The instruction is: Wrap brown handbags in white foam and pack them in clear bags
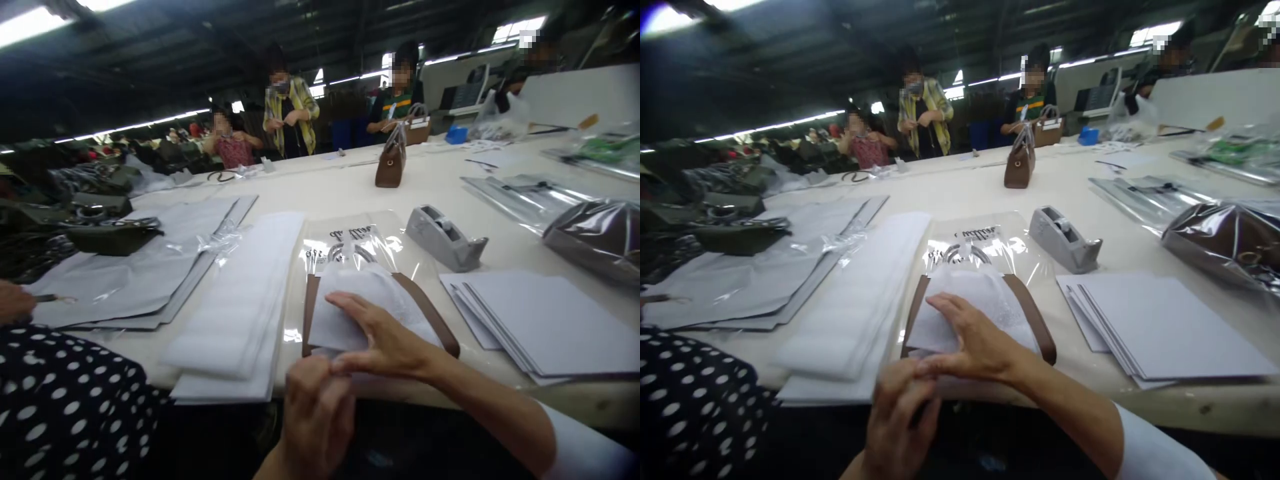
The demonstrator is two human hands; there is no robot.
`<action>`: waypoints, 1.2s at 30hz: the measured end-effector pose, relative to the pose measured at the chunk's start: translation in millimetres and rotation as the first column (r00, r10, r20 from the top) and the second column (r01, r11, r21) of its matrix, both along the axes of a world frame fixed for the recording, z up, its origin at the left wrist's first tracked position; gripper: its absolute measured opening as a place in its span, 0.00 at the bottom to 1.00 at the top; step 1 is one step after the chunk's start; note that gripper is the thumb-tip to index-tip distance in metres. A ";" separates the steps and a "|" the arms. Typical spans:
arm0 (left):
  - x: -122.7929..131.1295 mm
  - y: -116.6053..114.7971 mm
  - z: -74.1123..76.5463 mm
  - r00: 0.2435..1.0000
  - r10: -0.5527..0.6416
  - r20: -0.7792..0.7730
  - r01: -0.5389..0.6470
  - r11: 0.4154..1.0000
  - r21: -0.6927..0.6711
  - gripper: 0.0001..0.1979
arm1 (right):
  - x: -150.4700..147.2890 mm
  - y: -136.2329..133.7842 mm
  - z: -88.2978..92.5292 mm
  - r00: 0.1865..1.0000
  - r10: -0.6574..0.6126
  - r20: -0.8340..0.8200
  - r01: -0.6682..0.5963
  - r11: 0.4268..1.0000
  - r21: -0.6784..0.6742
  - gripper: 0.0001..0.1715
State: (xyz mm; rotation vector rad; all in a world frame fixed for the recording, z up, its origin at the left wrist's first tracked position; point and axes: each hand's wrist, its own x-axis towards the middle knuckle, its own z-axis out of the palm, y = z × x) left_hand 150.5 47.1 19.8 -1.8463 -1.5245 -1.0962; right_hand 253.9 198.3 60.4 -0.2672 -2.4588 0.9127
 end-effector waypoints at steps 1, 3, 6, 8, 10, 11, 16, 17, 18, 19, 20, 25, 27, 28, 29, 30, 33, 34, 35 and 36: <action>-5.2 -6.0 -3.0 0.984 0.129 0.119 -0.127 0.992 -0.028 0.11 | 1.0 -1.9 -3.1 1.000 0.009 0.016 -0.010 0.997 0.073 0.48; -12.7 -11.4 -8.7 0.929 0.279 0.242 -0.247 0.957 -0.155 0.12 | 1.9 -5.7 -8.5 0.999 0.029 0.040 -0.038 0.975 0.220 0.45; -17.1 -8.2 -13.0 0.906 0.286 0.311 -0.218 0.947 -0.234 0.12 | -1.0 -9.9 -14.6 1.000 0.029 -0.008 -0.024 0.927 0.374 0.28; -18.0 -4.3 -11.0 0.886 0.293 0.360 -0.201 0.941 -0.273 0.13 | -4.7 -12.6 -17.4 0.997 -0.016 -0.074 0.044 0.912 0.407 0.22; -19.1 -1.9 -4.8 0.879 0.288 0.380 -0.165 0.931 -0.326 0.09 | -8.6 -15.9 -19.3 0.990 -0.084 -0.116 0.125 0.906 0.405 0.21; -20.1 -1.0 -0.3 0.886 0.270 0.376 -0.135 0.928 -0.347 0.06 | -10.2 -17.6 -19.9 0.986 -0.108 -0.124 0.150 0.902 0.405 0.21; -29.1 10.4 26.2 0.917 0.163 0.365 0.001 0.912 -0.411 0.01 | -7.9 -21.7 -21.4 0.974 -0.111 -0.195 0.175 0.919 0.353 0.21; -31.5 15.0 29.9 0.908 0.162 0.385 0.024 0.899 -0.436 0.01 | -5.6 -21.2 -21.9 0.967 -0.106 -0.230 0.180 0.926 0.331 0.21; -34.1 20.0 32.5 0.896 0.166 0.412 0.049 0.885 -0.464 0.02 | -3.2 -20.3 -22.7 0.958 -0.085 -0.273 0.176 0.928 0.329 0.21; -36.7 25.1 33.8 0.880 0.172 0.443 0.075 0.870 -0.488 0.03 | -1.0 -19.2 -23.9 0.948 -0.043 -0.316 0.159 0.922 0.354 0.21; -39.2 29.9 33.9 0.863 0.179 0.473 0.097 0.860 -0.502 0.04 | 0.8 -18.0 -25.5 0.938 0.013 -0.347 0.137 0.904 0.404 0.22; -49.5 43.5 25.7 0.767 0.223 0.602 0.142 0.856 -0.497 0.05 | 4.1 -14.1 -35.4 0.948 0.201 -0.247 0.015 0.746 0.666 0.21; -52.4 44.7 22.3 0.733 0.219 0.644 0.169 0.858 -0.484 0.05 | 4.8 -14.6 -37.5 0.963 0.206 -0.175 -0.021 0.704 0.710 0.20; -53.7 45.0 20.9 0.722 0.213 0.659 0.182 0.860 -0.477 0.04 | 5.3 -15.4 -37.9 0.968 0.202 -0.149 -0.032 0.689 0.724 0.21; -54.8 45.3 19.5 0.713 0.208 0.669 0.191 0.861 -0.471 0.04 | 5.8 -16.6 -37.9 0.972 0.196 -0.127 -0.040 0.676 0.736 0.21; -55.8 45.7 17.9 0.706 0.208 0.677 0.196 0.861 -0.469 0.04 | 6.4 -18.2 -37.6 0.975 0.193 -0.108 -0.049 0.665 0.745 0.21; -58.4 47.2 11.6 0.684 0.209 0.699 0.229 0.848 -0.478 0.03 | 7.4 -25.0 -36.0 0.981 0.177 -0.074 -0.057 0.638 0.768 0.22; -59.2 47.3 8.8 0.677 0.204 0.707 0.243 0.845 -0.476 0.03 | 7.5 -27.5 -35.7 0.985 0.159 -0.068 -0.050 0.639 0.768 0.21; -60.1 46.7 5.7 0.673 0.193 0.714 0.252 0.848 -0.466 0.05 | 7.5 -29.7 -35.8 0.988 0.140 -0.062 -0.043 0.644 0.764 0.21; -61.0 45.4 2.4 0.672 0.178 0.719 0.248 0.860 -0.445 0.07 | 7.5 -31.4 -36.6 0.991 0.119 -0.060 -0.032 0.650 0.760 0.21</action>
